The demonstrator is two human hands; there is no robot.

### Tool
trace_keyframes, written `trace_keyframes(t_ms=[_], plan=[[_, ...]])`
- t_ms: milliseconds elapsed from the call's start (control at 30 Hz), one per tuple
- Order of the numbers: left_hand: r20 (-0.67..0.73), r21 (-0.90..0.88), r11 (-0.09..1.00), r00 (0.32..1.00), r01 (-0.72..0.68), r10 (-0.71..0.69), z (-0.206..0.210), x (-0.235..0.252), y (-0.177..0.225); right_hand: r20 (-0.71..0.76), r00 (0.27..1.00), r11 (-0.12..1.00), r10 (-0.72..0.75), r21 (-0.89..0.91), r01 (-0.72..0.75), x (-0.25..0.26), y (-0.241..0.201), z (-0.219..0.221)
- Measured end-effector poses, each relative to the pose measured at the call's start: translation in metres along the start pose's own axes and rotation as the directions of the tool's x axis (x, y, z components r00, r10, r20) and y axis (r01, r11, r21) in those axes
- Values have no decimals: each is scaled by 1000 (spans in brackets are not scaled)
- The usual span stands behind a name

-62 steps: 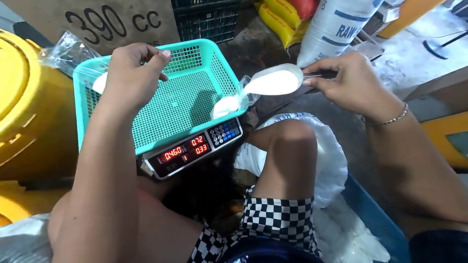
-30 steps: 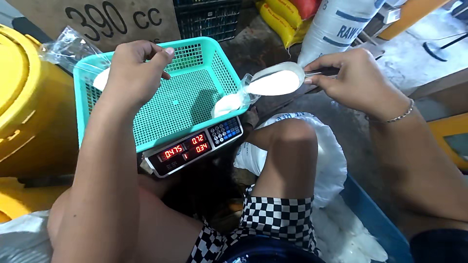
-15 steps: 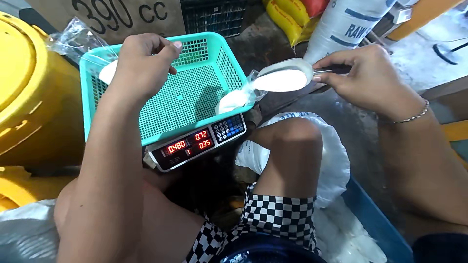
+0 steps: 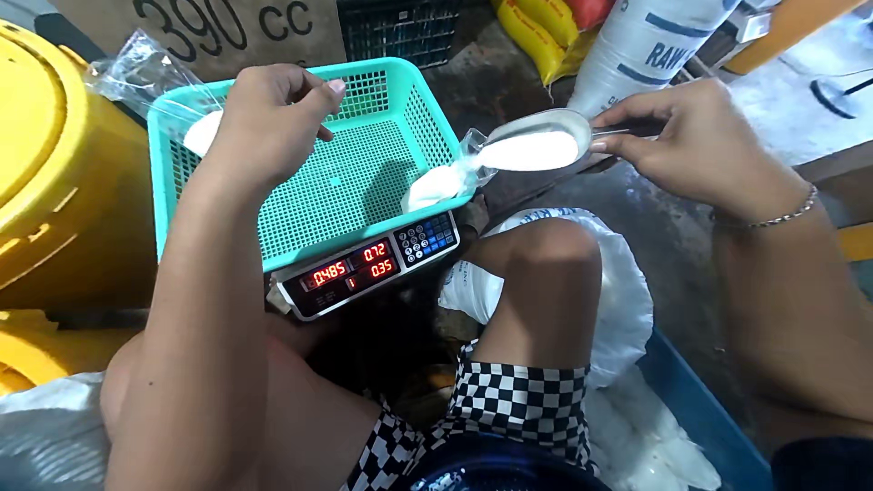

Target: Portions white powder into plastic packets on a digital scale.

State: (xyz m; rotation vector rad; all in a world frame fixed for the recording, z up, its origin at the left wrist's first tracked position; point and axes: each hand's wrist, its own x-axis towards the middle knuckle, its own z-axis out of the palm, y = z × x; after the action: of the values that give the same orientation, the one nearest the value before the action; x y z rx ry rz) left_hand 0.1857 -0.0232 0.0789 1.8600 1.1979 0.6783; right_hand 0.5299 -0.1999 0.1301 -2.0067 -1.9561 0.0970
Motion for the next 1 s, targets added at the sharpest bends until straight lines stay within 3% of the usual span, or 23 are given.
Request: trace_keyframes(t_ms=[1000], plan=[[36, 9, 1000, 999, -8, 7, 0, 1, -2, -15, 999, 999, -43, -15, 43, 1, 3, -4]])
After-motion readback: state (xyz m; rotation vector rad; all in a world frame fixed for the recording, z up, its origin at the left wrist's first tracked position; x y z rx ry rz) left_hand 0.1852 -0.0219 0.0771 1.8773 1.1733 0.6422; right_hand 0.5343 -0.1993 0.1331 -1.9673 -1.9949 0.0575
